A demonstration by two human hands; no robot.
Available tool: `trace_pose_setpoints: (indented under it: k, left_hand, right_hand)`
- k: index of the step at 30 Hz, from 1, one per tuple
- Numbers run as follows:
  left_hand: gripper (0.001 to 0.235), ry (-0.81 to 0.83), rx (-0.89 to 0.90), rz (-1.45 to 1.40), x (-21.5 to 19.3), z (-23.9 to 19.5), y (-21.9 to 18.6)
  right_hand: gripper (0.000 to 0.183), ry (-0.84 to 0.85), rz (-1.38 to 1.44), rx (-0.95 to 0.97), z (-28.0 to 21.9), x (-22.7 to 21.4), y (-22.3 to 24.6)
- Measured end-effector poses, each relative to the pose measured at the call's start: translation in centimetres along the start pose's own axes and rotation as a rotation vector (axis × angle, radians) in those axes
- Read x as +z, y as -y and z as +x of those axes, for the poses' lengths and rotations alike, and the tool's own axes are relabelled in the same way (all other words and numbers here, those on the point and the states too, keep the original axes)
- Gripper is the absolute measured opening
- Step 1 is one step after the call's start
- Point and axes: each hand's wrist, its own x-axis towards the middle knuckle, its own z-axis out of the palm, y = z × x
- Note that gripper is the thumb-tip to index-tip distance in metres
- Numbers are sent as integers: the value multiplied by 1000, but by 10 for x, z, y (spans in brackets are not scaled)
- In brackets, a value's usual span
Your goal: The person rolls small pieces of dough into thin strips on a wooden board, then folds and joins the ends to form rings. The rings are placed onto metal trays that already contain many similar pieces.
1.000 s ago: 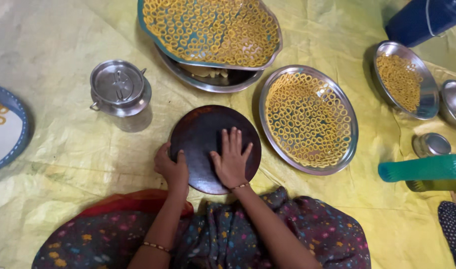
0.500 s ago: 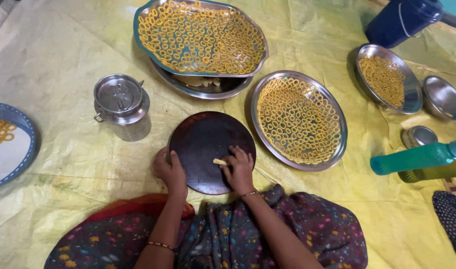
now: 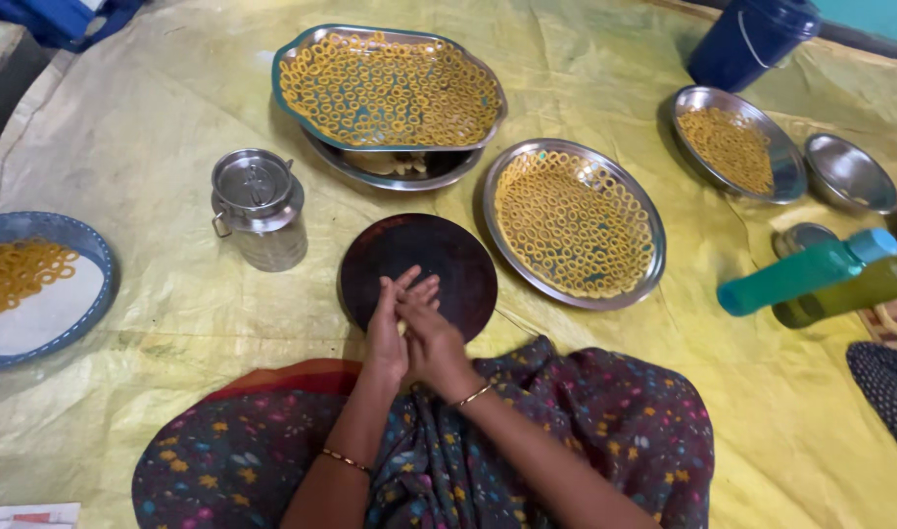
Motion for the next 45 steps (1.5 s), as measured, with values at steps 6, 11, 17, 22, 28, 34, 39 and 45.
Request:
trace_pose_setpoints:
  k: [6,11,17,22,28,34,39,45]
  left_hand:
    - [85,153,49,-184,23,-37,-21]
    - [84,231,2,-272,42,-67,-27]
    - [83,436,-6,-324,31,-64,7]
    - [86,491,5,-372,12,-56,-2]
    - [84,382,-56,-202,70,-98,15]
    - [89,335,-162,-259,63,-94,-12]
    - [94,237,32,-356,54,-86,-35]
    - [97,180,66,-442,57,-85,-33]
  right_hand:
    - [66,87,149,112,-36,-4,36]
    - [64,-74,-38,99,-8,-26,35]
    - [65,-67,-258,46,-13,-18,72]
    - [70,52,-82,-116,-43,-20,101]
    - [66,-44,-307,102,-3,-50,70]
    - [72,74,-221,26,-39,-29,95]
    - [69,122,-188,171,-12,-19,83]
    - [67,-54,-219,386,80,-4,43]
